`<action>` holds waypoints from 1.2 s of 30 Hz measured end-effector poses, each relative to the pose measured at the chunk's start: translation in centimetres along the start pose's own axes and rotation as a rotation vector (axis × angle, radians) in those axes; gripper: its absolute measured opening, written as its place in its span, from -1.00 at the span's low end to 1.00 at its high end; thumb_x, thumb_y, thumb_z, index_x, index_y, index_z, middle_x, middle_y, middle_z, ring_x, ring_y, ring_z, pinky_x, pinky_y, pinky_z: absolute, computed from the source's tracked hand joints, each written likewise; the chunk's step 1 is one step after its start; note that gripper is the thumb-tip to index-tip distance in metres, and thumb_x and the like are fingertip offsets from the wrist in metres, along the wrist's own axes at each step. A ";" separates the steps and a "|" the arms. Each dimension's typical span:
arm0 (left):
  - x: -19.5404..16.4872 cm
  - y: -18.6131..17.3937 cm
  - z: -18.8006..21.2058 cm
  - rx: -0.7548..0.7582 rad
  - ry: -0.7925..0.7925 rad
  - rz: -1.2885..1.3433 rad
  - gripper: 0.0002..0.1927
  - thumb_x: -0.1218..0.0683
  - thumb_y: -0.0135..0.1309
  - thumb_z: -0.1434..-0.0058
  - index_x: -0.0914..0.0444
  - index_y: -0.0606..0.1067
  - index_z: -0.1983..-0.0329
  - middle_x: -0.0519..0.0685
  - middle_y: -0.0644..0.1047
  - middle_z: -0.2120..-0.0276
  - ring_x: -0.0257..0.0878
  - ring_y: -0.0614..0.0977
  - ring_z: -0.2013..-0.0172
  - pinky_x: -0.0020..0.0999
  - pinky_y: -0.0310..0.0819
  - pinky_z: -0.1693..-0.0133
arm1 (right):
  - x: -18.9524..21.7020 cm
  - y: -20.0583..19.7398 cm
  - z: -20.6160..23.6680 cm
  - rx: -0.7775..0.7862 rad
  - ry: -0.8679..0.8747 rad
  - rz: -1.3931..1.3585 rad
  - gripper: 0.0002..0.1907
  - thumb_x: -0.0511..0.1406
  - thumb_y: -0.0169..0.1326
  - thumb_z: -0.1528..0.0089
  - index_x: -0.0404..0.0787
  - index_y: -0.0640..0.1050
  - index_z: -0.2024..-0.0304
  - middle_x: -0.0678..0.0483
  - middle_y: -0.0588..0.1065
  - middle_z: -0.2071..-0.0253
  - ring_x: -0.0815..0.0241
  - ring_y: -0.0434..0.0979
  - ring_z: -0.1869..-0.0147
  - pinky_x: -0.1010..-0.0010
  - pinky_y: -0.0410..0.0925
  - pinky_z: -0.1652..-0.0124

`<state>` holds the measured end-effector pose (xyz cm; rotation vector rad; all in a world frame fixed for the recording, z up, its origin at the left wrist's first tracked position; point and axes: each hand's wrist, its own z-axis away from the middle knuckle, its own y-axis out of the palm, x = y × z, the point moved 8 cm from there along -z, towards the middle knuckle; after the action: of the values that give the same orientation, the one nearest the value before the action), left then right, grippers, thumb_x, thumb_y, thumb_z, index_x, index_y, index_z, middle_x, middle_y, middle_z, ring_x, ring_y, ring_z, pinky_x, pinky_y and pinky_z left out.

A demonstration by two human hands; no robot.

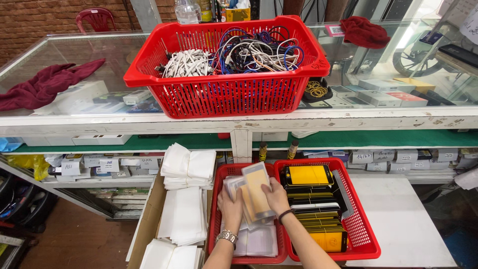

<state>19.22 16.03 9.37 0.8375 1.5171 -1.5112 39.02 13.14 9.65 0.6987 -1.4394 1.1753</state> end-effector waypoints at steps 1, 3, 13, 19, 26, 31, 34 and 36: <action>-0.9 0.3 -0.1 0.008 0.032 0.198 -0.18 -0.06 0.21 -0.29 0.34 0.13 -0.47 0.28 0.31 -0.29 0.05 0.38 -0.24 -0.10 0.26 -0.18 | 0.5 0.5 0.3 0.095 0.014 -0.192 -0.66 -0.26 0.11 -0.24 -0.28 0.54 -0.03 0.04 0.67 0.16 0.27 0.66 0.15 0.41 0.49 0.16; -2.4 1.8 -1.5 0.157 -0.046 0.543 -0.30 -0.06 0.21 -0.27 0.40 0.28 -0.33 0.25 0.42 -0.18 -0.03 0.51 -0.10 -0.16 0.42 -0.05 | 1.3 1.5 1.1 0.252 0.114 -0.392 -0.66 -0.29 0.11 -0.26 -0.27 0.52 -0.07 0.01 0.65 0.16 0.27 0.64 0.17 0.42 0.49 0.19; -3.2 3.4 -2.5 0.424 -0.199 0.758 -0.62 -0.04 0.26 -0.21 0.36 0.62 0.09 0.02 0.71 0.22 -0.31 0.71 0.30 -0.38 0.60 0.25 | 2.4 2.5 3.5 0.419 0.161 -0.476 -0.54 -0.13 0.11 -0.25 -0.24 0.51 -0.11 0.08 0.60 0.06 0.29 0.61 0.05 0.38 0.54 0.13; -4.6 4.8 0.4 0.807 -0.086 0.329 -0.63 -0.06 0.21 -0.23 0.30 0.61 0.06 0.01 0.69 0.22 -0.31 0.70 0.30 -0.39 0.59 0.24 | 3.5 -3.7 -1.1 0.131 -0.089 -0.174 -0.56 -0.12 0.14 -0.25 -0.23 0.50 -0.08 0.02 0.60 0.13 0.23 0.55 0.06 0.39 0.41 0.07; -4.9 3.9 1.7 0.990 -0.015 0.252 -0.60 -0.01 0.23 -0.15 0.26 0.57 0.00 -0.06 0.69 0.18 -0.40 0.72 0.28 -0.43 0.63 0.24 | -0.6 -17.1 -3.8 -0.459 0.041 -0.429 -0.67 -0.24 0.11 -0.27 -0.29 0.52 -0.03 0.05 0.58 0.16 0.20 0.54 0.12 0.35 0.41 0.13; -2.0 1.8 0.0 0.582 -0.192 0.373 -0.61 -0.04 0.22 -0.21 0.38 0.63 0.11 0.07 0.71 0.30 -0.23 0.71 0.39 -0.33 0.61 0.32 | -4.7 -20.9 0.9 -0.771 0.100 -0.041 -0.66 -0.29 0.12 -0.33 -0.36 0.47 -0.09 -0.13 0.54 0.06 0.04 0.53 -0.03 0.20 0.37 -0.05; -2.2 2.0 0.0 0.414 -0.115 0.480 -0.61 -0.04 0.21 -0.23 0.40 0.65 0.12 0.08 0.72 0.30 -0.25 0.69 0.39 -0.33 0.59 0.31 | -6.1 -20.3 3.2 -0.781 0.147 0.097 -0.54 -0.35 0.20 -0.19 -0.30 0.45 -0.13 -0.16 0.52 0.00 -0.02 0.54 -0.05 0.19 0.36 -0.10; -2.2 2.2 0.3 0.340 -0.097 0.476 -0.61 -0.05 0.19 -0.23 0.39 0.65 0.12 0.07 0.72 0.30 -0.25 0.70 0.38 -0.34 0.59 0.30 | -2.7 -19.8 5.0 -0.950 0.051 0.723 -0.32 -0.27 0.33 0.09 -0.19 0.47 -0.09 -0.20 0.49 -0.08 -0.16 0.51 -0.13 0.08 0.36 -0.05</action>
<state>22.14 16.05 10.36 1.2036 0.9123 -1.4349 55.55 1.37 13.02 -0.5472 -2.0236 0.8276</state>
